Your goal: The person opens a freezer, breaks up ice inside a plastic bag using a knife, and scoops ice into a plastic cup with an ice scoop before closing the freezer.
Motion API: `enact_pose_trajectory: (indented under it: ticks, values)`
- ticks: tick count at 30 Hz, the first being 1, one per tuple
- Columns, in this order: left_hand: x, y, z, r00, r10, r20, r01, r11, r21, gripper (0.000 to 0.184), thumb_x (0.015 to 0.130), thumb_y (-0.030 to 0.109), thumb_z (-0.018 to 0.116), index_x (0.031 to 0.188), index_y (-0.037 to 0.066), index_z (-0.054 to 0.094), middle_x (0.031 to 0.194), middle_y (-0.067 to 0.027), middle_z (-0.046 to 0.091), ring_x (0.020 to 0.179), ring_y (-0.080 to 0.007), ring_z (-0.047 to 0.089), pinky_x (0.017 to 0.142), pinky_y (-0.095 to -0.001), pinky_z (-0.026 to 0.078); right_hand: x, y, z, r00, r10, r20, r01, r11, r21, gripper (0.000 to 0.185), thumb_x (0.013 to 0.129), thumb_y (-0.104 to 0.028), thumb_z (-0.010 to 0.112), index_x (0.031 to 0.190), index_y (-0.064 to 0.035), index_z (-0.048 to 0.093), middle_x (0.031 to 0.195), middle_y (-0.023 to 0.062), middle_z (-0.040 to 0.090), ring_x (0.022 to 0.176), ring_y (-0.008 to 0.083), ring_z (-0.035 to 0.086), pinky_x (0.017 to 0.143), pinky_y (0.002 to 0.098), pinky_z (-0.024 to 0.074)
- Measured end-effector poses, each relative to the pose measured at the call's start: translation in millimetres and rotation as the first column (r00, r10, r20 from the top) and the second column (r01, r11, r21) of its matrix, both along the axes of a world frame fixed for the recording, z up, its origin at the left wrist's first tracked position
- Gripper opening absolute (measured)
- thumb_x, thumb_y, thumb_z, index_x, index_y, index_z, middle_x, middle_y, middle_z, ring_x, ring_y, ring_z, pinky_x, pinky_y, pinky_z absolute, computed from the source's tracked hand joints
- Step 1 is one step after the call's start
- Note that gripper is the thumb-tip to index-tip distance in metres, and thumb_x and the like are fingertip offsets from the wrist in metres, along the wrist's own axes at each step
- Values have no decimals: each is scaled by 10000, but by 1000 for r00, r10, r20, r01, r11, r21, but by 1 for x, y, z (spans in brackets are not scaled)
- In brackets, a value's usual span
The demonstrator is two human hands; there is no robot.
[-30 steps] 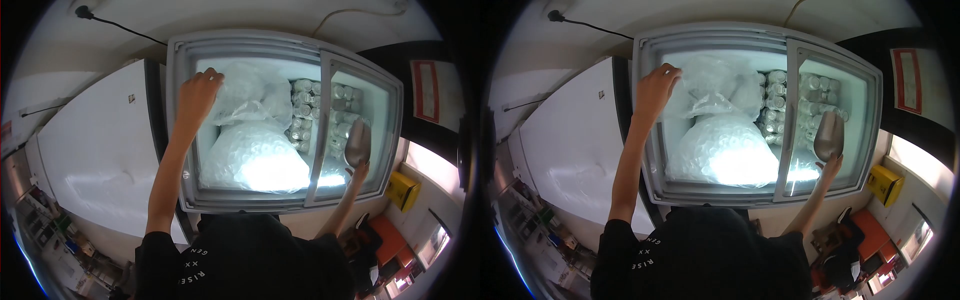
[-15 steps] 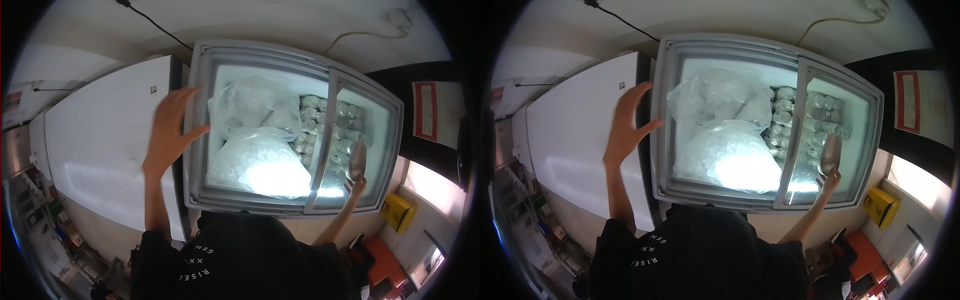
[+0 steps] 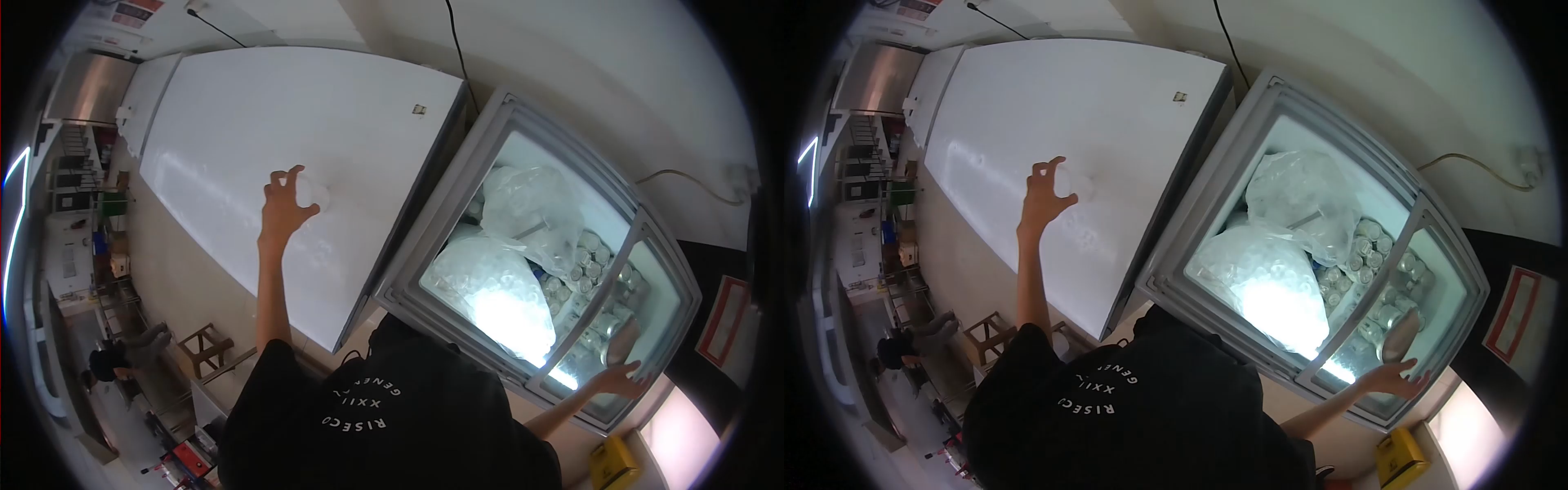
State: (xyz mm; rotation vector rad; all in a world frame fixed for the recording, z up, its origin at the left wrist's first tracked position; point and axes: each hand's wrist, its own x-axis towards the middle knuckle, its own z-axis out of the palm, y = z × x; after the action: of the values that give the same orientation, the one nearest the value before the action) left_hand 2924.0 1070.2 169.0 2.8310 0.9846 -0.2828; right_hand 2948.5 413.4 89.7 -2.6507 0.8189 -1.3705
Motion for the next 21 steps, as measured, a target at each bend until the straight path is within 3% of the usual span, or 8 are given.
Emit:
enact_pose_trajectory:
  ticks: [2,3,5,8,9,11,18,21]
  values:
    - [-12,24,-4,996,-51,71,47,997,54,771,588,215,746,1273,251,393,1215,-103,369,1098,-335,416,802,-459,485,14,28,20,991,132,-3,-130,971,-200,434,876,-312,555,1156,1,445,1130,127,436,1031,276,451,857,397,397]
    - [-19,42,-8,990,-93,107,85,994,75,768,586,207,747,1269,258,400,1220,-105,369,1107,-341,409,805,-460,485,22,58,30,941,319,116,-312,947,-80,413,894,-328,517,1141,-4,452,1128,121,433,1021,279,452,851,396,397]
    - [-37,84,-21,983,-67,170,48,993,111,774,578,183,753,1267,259,409,1243,-112,368,1135,-355,384,826,-467,473,26,86,25,923,383,-35,-384,923,-27,324,870,-191,559,1115,0,468,1135,140,487,1076,266,456,838,386,407]
    - [-78,167,-49,956,-190,221,163,977,135,786,596,187,747,1292,225,385,1246,-152,375,1149,-379,368,910,-495,390,40,130,2,765,640,-68,-544,700,463,340,810,-6,558,1138,-44,476,1143,126,484,1050,277,492,805,365,430]
    - [-81,156,-38,974,-84,211,42,980,197,778,571,145,740,1273,122,405,1134,-192,515,1122,-359,414,905,-464,396,46,146,4,676,709,-200,-573,677,462,388,805,-32,573,1173,-74,458,1145,125,476,1066,281,482,813,382,430]
    - [-101,186,-48,976,-19,218,-29,976,215,800,597,157,742,1302,149,364,1166,-251,455,1114,-396,402,904,-487,387,64,168,-21,629,748,-209,-426,558,712,482,783,-121,637,1209,-66,417,1177,141,443,1105,296,455,841,393,425]
    - [-111,205,-50,973,-26,230,6,996,86,911,631,331,777,1374,185,271,1312,-251,304,1211,-424,313,939,-514,355,117,175,-140,449,386,-806,52,889,455,885,686,-368,717,1328,-22,216,1233,218,388,1090,407,460,817,519,440]
    - [-58,114,-6,949,314,34,-299,860,414,907,649,352,766,1385,201,259,1349,-215,281,1259,-402,248,963,-517,328,123,165,-169,445,355,-822,17,915,404,758,740,-361,650,1305,-31,268,1225,217,420,1076,414,484,795,535,447]
